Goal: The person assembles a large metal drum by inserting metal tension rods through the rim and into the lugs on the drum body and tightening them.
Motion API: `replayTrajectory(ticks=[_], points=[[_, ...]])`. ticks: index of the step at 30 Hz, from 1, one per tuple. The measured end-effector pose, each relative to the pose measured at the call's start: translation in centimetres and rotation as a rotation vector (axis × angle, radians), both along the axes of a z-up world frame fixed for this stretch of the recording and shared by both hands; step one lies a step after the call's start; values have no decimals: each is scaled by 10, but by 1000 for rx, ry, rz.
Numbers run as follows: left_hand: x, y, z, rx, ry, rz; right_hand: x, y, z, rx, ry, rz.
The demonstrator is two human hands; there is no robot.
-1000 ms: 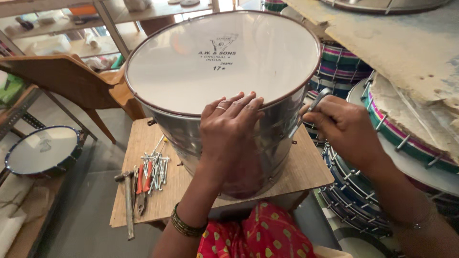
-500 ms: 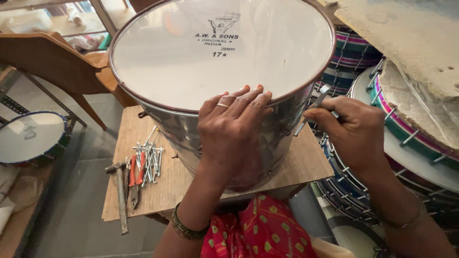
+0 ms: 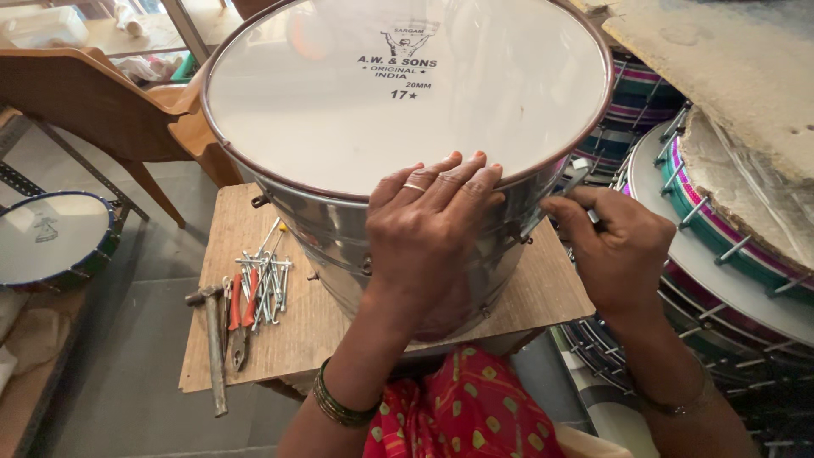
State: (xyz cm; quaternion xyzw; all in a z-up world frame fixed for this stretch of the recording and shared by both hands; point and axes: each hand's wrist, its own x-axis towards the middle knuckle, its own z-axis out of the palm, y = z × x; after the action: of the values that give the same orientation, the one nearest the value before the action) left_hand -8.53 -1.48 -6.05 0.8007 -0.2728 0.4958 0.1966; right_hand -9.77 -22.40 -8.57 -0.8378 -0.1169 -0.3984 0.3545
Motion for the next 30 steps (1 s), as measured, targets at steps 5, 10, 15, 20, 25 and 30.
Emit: replayTrajectory(ticks=[5,10,15,20,25,30], points=[[-4,-1,4,-14,12,-10,-1,5,1,-143,-27,-67],[-9,-4,15,-38,59,-17,3,10,4,-242,7,-50],[-2,-27,25,-21,154,-105,2,11,4,-310,-51,-67],[9,-51,26,-20,158,-122,4,10,1,-354,-38,-100],[8,-53,30,-111,274,-108,2,11,3,-332,11,-70],[4,-53,30,-100,268,-97,-7,-6,-7,-114,298,32]])
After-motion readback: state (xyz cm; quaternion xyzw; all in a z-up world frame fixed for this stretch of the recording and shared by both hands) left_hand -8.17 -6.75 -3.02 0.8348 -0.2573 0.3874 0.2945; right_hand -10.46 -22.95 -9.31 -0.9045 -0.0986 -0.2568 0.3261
